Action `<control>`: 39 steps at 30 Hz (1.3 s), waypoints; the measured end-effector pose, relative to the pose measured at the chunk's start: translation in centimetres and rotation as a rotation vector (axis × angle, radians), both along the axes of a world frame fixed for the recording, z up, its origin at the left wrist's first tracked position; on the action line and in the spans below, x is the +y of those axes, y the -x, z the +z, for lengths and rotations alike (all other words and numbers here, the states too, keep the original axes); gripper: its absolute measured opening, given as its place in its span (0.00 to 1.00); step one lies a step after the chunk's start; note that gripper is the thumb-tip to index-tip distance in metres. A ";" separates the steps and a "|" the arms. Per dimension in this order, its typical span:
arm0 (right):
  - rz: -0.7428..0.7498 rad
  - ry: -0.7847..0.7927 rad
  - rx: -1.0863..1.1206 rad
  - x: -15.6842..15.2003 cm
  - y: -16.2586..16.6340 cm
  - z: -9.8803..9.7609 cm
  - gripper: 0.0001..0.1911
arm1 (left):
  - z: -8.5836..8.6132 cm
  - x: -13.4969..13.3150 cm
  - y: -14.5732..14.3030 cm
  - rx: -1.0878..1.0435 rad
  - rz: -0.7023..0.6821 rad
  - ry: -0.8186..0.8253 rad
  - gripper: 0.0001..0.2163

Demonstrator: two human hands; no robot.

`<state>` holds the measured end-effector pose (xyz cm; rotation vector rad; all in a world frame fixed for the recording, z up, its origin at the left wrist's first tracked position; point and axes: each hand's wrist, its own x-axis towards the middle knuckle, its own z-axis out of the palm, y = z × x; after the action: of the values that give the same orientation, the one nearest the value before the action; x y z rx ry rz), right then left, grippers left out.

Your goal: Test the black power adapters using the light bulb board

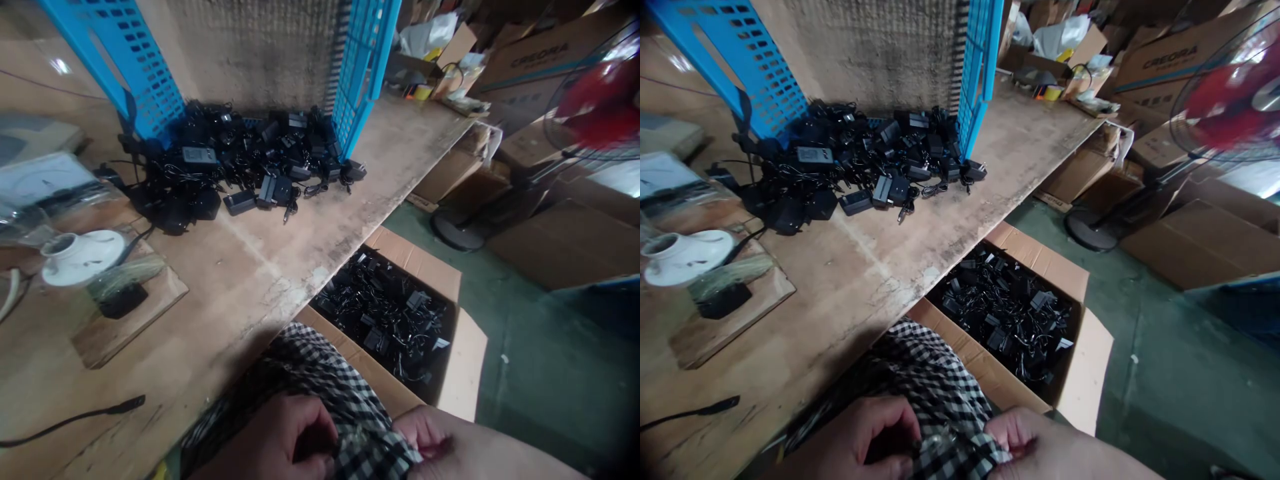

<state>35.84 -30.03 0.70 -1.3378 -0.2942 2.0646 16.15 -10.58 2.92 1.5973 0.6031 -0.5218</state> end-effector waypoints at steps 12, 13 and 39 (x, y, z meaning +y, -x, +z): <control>0.194 -0.159 -0.310 -1.2 -2.5 -1.6 0.25 | 1.8 1.8 -0.5 -0.237 -0.113 -0.341 0.09; 0.126 -0.190 -0.344 -0.7 -2.4 -1.4 0.23 | 1.5 1.7 -0.7 -0.367 -0.134 -0.394 0.12; 0.314 -0.188 -0.473 1.5 -2.0 0.2 0.16 | 0.7 2.1 1.2 -0.749 -0.431 -0.636 0.10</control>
<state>37.87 -28.53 0.86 -1.7341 -0.9311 1.8729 14.91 -8.44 3.62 2.3651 -0.1839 0.0093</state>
